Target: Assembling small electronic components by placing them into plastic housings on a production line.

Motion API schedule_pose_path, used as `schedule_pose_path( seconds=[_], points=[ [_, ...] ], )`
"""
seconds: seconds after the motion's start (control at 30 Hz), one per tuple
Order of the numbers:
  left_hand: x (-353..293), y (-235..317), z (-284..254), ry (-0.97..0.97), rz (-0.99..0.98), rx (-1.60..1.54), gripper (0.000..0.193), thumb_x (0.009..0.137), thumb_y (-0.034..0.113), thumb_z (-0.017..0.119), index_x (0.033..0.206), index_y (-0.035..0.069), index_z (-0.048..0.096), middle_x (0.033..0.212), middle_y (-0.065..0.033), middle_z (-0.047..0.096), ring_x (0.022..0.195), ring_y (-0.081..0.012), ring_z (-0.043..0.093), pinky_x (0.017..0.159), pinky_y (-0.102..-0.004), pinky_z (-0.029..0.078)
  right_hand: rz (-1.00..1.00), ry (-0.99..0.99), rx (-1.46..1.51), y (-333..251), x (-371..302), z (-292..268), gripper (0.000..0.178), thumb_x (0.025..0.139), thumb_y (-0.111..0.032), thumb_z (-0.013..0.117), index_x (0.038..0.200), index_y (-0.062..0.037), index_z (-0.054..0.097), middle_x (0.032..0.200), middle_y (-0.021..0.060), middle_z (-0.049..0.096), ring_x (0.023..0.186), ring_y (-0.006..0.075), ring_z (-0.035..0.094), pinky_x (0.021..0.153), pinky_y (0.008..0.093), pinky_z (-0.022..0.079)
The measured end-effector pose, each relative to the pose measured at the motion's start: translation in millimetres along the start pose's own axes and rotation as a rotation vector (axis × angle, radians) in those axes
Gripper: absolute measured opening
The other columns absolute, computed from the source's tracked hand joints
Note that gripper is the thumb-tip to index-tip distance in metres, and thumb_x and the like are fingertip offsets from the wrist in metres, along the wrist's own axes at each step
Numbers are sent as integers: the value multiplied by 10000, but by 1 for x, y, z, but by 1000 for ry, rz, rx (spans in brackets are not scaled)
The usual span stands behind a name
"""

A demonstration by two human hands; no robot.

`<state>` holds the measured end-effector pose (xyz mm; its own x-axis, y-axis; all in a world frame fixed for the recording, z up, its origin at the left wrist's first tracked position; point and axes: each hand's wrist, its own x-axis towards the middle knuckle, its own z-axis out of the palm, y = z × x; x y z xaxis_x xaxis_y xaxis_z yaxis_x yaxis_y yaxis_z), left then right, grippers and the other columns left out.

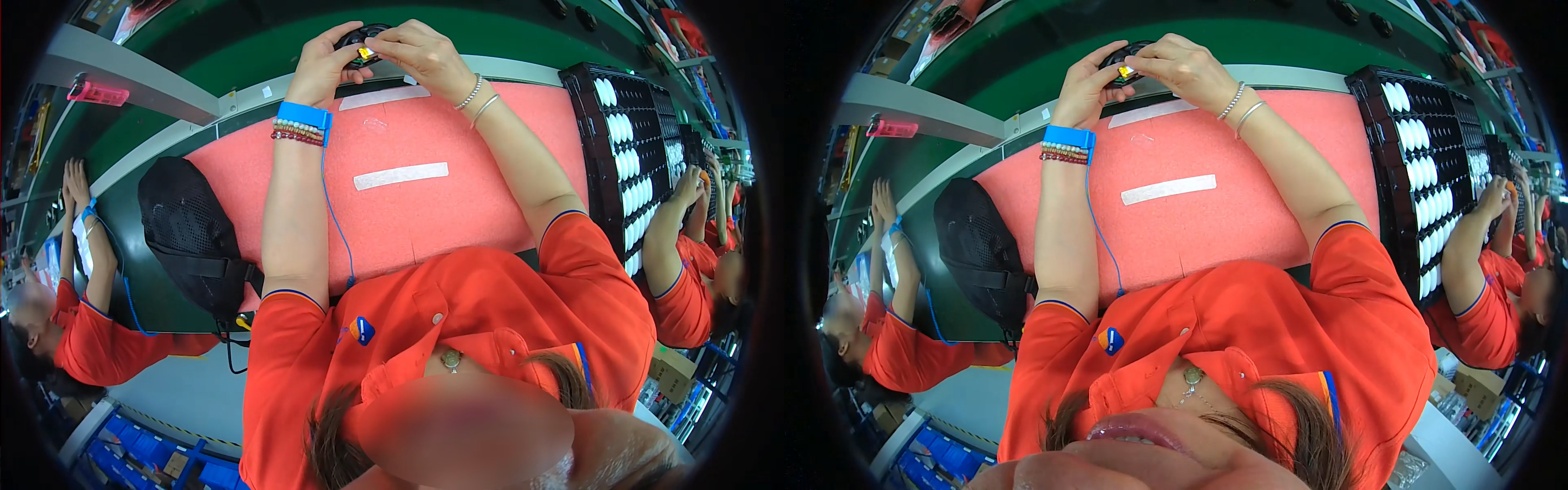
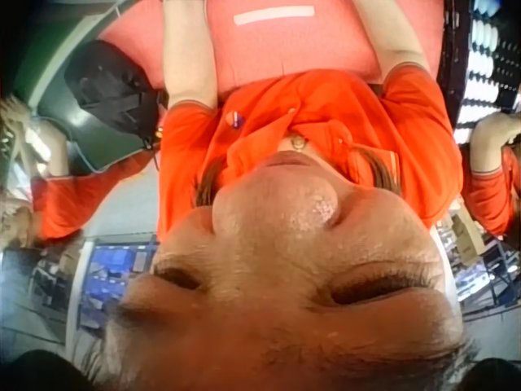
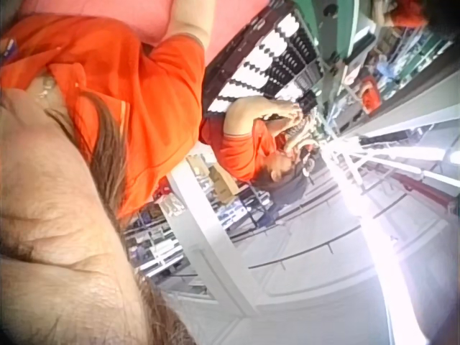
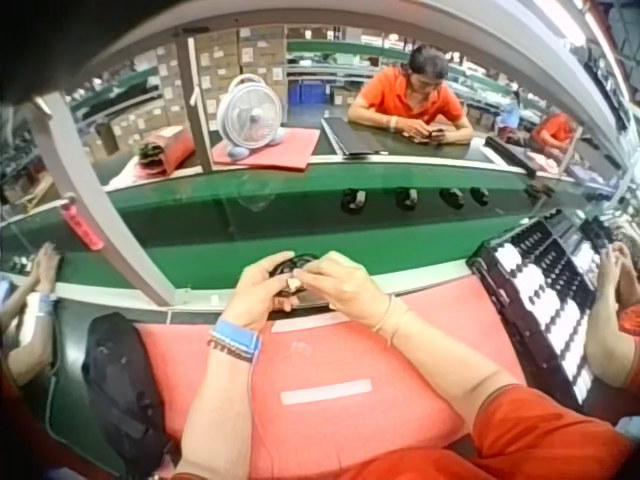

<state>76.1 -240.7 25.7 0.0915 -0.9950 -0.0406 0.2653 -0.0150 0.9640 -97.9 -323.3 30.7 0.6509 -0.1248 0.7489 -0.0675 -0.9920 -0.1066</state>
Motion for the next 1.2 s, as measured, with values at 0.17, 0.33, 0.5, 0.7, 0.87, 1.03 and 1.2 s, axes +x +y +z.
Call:
schedule_pose_path(
  seconds=[0.17,0.33,0.5,0.7,0.87,1.03,1.2],
  points=[
    [-1,2,-4,-28,-32,-22,417,863,52,545,1254,-43,436,916,-152,626,587,-155,611,488,-207,491,-75,-45,-37,2,2,-1,289,732,-71,670,1016,-126,660,885,10,631,800,186,576,696,284,515],
    [-8,7,8,24,-57,-31,423,842,48,559,1242,-38,453,852,-124,621,545,-144,593,469,-207,481,-13,-40,99,1,-1,-2,313,756,-83,665,1067,-114,640,944,32,613,816,197,578,692,286,505],
    [-2,4,17,10,104,-123,477,807,24,606,1249,-37,440,875,-113,608,584,-149,597,491,-214,480,340,155,183,-1,-2,-1,446,751,-202,713,1171,-112,594,988,89,599,840,193,593,726,270,487],
    [3,1,34,186,270,-12,516,781,-38,628,1257,-35,428,911,-110,606,618,-140,602,489,-211,467,1002,220,1010,-14,5,9,516,824,-193,657,1210,86,457,885,73,631,816,111,580,714,236,456],
    [6,-7,37,223,336,-65,550,777,-11,652,1271,-19,412,869,-113,623,604,-134,606,458,-198,466,1010,267,988,-9,16,15,477,799,-162,635,1181,77,478,876,85,638,780,108,578,705,233,447],
    [7,-20,40,345,213,7,768,836,123,636,1407,22,132,1255,-213,424,842,-209,617,682,-286,526,1006,143,477,56,39,42,548,727,-294,636,1137,49,515,948,173,643,896,238,620,779,306,478],
    [11,-29,34,387,189,49,745,842,131,628,1410,19,158,1381,-246,275,912,-223,602,751,-301,511,1088,-13,174,146,66,75,543,694,-373,658,1103,-25,576,1027,187,630,963,331,600,857,365,461]
  ],
)
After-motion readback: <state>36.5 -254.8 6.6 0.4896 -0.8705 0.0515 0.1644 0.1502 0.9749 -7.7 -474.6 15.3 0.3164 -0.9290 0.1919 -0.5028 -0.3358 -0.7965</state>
